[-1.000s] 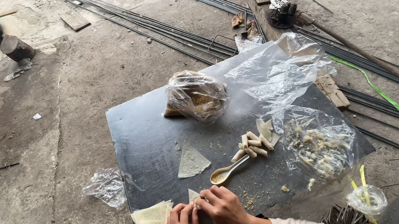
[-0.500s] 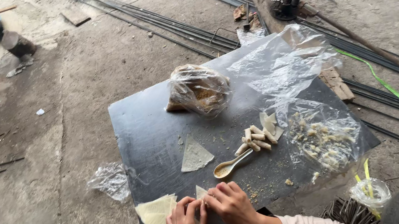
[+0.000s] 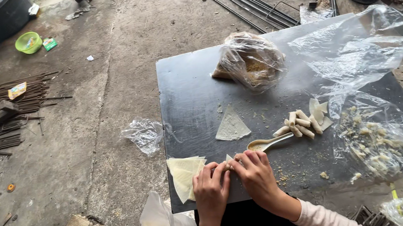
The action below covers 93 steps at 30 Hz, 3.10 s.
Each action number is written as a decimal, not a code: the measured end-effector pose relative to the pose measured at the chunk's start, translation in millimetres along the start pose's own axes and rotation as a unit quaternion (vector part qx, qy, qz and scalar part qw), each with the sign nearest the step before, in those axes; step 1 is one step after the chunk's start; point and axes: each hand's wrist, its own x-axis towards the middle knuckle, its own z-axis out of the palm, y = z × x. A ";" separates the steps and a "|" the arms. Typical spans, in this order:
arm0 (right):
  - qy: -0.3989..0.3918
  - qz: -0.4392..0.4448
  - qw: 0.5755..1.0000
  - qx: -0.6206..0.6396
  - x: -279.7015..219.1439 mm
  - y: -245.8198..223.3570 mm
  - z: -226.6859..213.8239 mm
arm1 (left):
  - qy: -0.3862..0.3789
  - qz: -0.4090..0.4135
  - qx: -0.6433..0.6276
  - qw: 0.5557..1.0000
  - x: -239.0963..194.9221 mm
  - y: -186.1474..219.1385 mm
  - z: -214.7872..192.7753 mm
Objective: The person folds thin triangular wrappers, places a small amount of filling onto each, and rolls them into cylindrical bundles. The person uses a small spoon to scoop filling from a plastic bag and places the finished rolls into a plastic bag on the floor.
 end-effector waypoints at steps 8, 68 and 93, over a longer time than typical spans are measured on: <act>0.035 -0.003 0.998 -0.043 -3.9 -1.0 8.1 | -0.025 -0.021 -0.022 0.999 -1.6 -1.2 -2.1; -0.273 0.248 0.919 0.141 -26.8 146.0 -90.9 | -0.139 0.190 -0.023 0.972 150.6 -45.3 59.8; 0.038 0.141 0.879 -0.454 187.7 224.6 81.1 | -0.070 0.174 -0.027 0.982 -2.2 3.7 -19.8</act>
